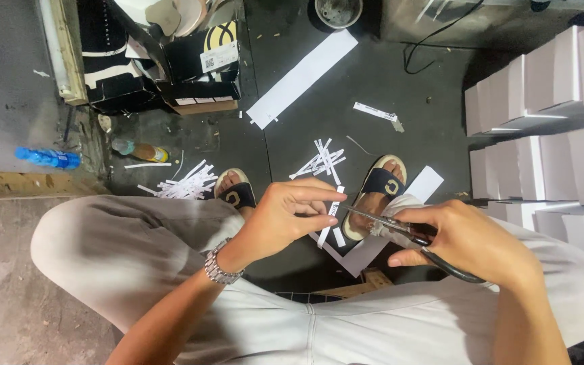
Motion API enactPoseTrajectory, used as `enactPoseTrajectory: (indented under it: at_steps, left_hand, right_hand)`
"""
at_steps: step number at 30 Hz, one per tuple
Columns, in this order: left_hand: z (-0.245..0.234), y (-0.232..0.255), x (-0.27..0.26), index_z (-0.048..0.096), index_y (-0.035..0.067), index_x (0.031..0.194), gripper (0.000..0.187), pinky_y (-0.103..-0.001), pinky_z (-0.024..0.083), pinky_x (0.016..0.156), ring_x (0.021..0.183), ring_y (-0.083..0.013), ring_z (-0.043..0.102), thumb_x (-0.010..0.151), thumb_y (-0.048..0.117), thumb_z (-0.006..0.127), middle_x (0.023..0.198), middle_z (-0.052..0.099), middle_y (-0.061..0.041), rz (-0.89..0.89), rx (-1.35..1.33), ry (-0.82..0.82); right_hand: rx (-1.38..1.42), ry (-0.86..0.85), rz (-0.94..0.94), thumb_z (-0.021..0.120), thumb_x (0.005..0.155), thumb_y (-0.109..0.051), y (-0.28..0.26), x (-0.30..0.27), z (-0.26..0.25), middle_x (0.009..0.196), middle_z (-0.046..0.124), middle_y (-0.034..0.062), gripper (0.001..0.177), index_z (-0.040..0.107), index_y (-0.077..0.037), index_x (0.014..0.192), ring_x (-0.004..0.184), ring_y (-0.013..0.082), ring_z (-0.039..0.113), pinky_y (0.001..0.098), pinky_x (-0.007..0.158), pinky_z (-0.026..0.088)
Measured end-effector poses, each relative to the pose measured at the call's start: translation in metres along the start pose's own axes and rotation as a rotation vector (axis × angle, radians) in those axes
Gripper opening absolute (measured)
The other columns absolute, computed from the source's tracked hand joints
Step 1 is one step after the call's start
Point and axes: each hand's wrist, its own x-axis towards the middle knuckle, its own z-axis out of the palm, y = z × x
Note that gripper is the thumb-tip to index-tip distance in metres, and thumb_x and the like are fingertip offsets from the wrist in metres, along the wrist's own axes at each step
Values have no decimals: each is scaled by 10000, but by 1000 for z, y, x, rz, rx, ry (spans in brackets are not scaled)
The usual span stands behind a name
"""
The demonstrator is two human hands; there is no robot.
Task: Cutting thin white strips into smaller pieces using scissors
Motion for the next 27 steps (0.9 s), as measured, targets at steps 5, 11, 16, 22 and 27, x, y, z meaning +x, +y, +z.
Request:
enactPoseTrajectory:
  at_steps: [5,11,16,22,27]
  left_hand:
    - [0,5,-1,751,80,1175,326,-184,608,751,759,-90,635,860,10,801,1145,691,-97,-11,25,-15]
    - [1,-1,-1,756,71,1170,333,-169,574,725,768,-78,621,850,-7,809,1155,703,-75,-50,-15,-30]
    - [1,3,-1,757,62,1162,317,-178,583,732,765,-84,629,854,4,805,1150,702,-78,-61,-21,-31]
    - [1,-3,-1,754,54,1168,326,-178,580,734,783,-87,627,852,-5,806,1155,697,-87,-53,-33,-41]
    - [1,3,-2,754,62,1163,318,-192,609,746,781,-104,651,854,1,802,1137,701,-90,-63,-22,-51]
  right_hand:
    - [34,-20,2,926,722,-559,-2,1,1,603,526,-35,383,746,-234,814,639,181,347,280,567,412]
    - [34,-38,30,929,720,-555,-4,3,1,590,497,-10,356,770,-251,815,656,190,320,285,561,402]
    - [36,-30,30,926,730,-552,-5,2,2,575,479,-16,362,759,-236,791,641,186,316,282,556,391]
    - [14,-26,0,921,728,-571,-1,2,2,603,521,-18,388,730,-238,786,653,188,335,283,572,412]
    - [-13,-20,25,920,715,-588,-2,0,2,570,492,-2,380,752,-254,782,648,202,311,297,559,390]
